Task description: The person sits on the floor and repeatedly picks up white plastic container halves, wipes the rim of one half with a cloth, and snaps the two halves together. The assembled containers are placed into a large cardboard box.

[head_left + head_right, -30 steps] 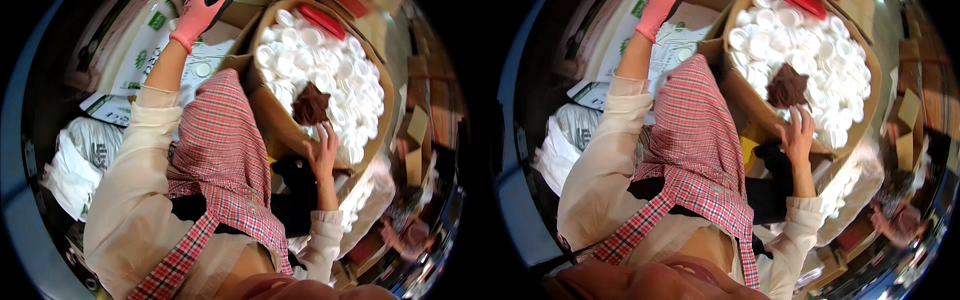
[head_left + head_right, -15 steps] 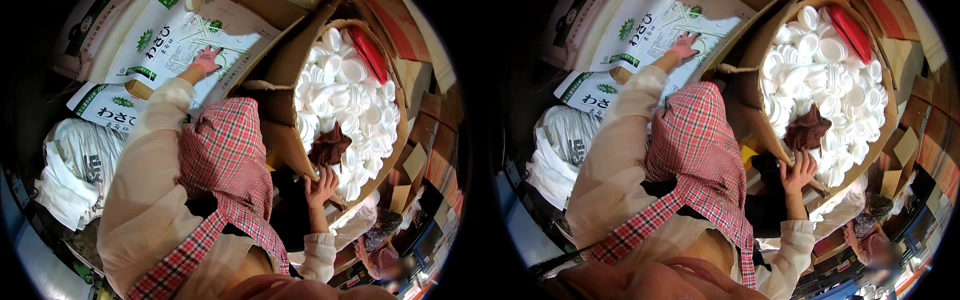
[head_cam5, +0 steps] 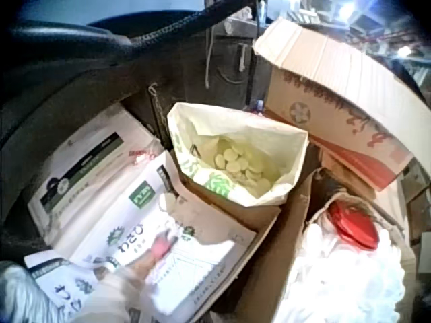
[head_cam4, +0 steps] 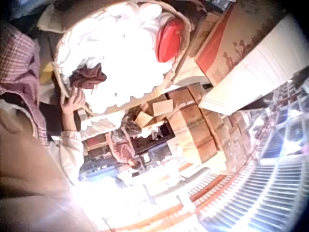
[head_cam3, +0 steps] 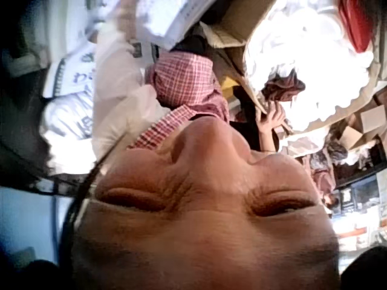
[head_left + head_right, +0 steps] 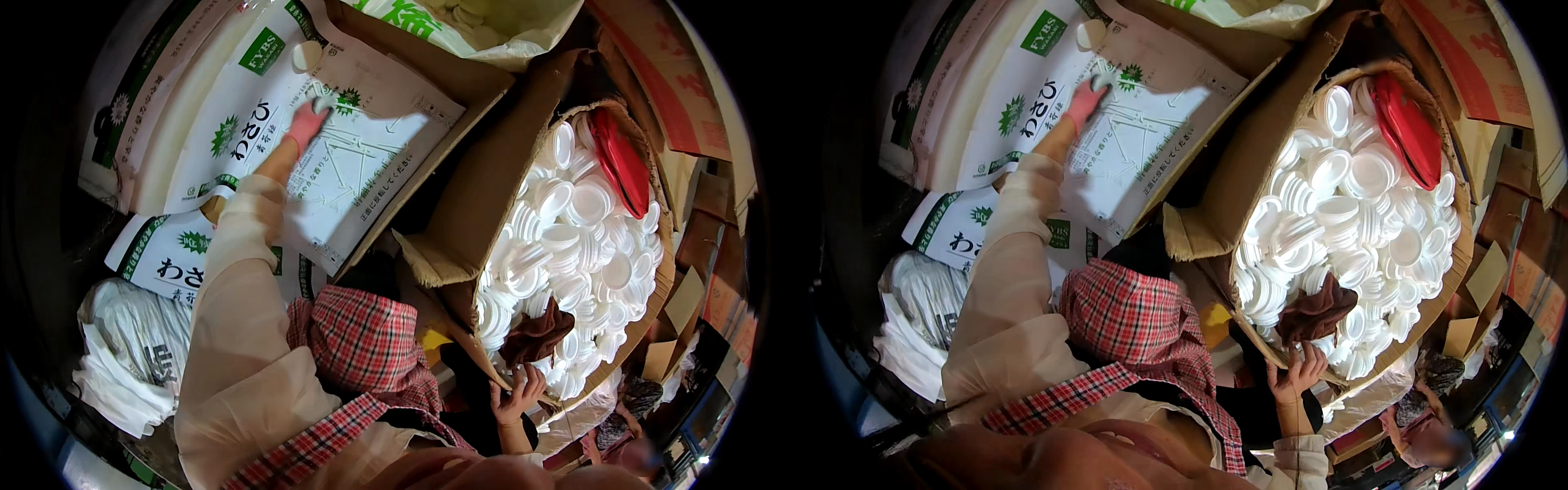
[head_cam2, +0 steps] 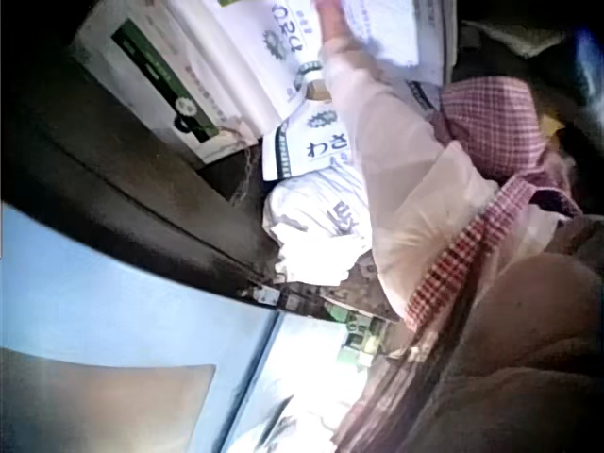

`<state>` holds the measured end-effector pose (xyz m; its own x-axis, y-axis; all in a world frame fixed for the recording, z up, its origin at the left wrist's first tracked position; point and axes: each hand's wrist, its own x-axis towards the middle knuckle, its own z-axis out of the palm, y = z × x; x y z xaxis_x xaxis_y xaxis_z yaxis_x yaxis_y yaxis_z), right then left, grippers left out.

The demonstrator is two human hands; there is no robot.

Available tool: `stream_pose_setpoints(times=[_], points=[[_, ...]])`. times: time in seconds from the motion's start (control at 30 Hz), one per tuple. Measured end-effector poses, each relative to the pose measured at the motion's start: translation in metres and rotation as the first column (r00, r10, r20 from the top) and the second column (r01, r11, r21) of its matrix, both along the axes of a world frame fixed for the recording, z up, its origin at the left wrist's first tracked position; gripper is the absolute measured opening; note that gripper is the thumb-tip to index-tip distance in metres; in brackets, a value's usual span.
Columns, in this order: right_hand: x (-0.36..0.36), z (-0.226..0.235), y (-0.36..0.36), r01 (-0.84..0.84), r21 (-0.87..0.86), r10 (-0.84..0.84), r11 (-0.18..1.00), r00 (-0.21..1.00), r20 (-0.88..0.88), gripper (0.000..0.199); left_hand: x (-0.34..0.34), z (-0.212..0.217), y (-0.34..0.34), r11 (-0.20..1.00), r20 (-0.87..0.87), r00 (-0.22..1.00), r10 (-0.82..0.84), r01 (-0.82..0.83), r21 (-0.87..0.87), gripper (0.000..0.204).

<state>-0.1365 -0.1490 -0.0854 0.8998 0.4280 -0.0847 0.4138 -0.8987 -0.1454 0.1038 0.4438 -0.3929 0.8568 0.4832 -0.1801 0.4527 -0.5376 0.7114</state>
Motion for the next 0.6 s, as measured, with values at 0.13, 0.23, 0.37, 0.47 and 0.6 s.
stream_pose_setpoints(times=[0.13,0.23,0.37,0.47,0.6], points=[[0.01,0.005,0.001,-0.022,0.009,0.022,1.0,0.999,-0.03,0.048,0.062,-0.011,0.095,0.771,0.014,0.974,0.227,-0.171,-0.614,0.032],[-0.015,0.005,0.002,0.083,-0.055,-0.084,0.995,0.996,-0.029,0.048,0.1,-0.011,0.06,0.776,-0.023,0.984,0.175,-0.152,-0.612,0.037],[0.005,0.023,-0.002,0.104,-0.119,-0.114,0.987,0.99,-0.081,0.057,0.092,-0.045,0.072,0.852,0.125,0.988,0.09,-0.011,-0.523,0.036],[0.019,0.02,-0.01,0.052,-0.1,-0.06,0.994,0.996,-0.072,0.048,0.087,-0.066,0.066,0.879,0.172,0.976,0.133,-0.037,-0.475,0.036],[0.013,-0.002,0.007,0.035,0.035,-0.038,0.999,0.997,0.073,0.049,0.06,0.002,0.037,0.972,0.308,0.942,0.137,-0.067,-0.226,0.036]])
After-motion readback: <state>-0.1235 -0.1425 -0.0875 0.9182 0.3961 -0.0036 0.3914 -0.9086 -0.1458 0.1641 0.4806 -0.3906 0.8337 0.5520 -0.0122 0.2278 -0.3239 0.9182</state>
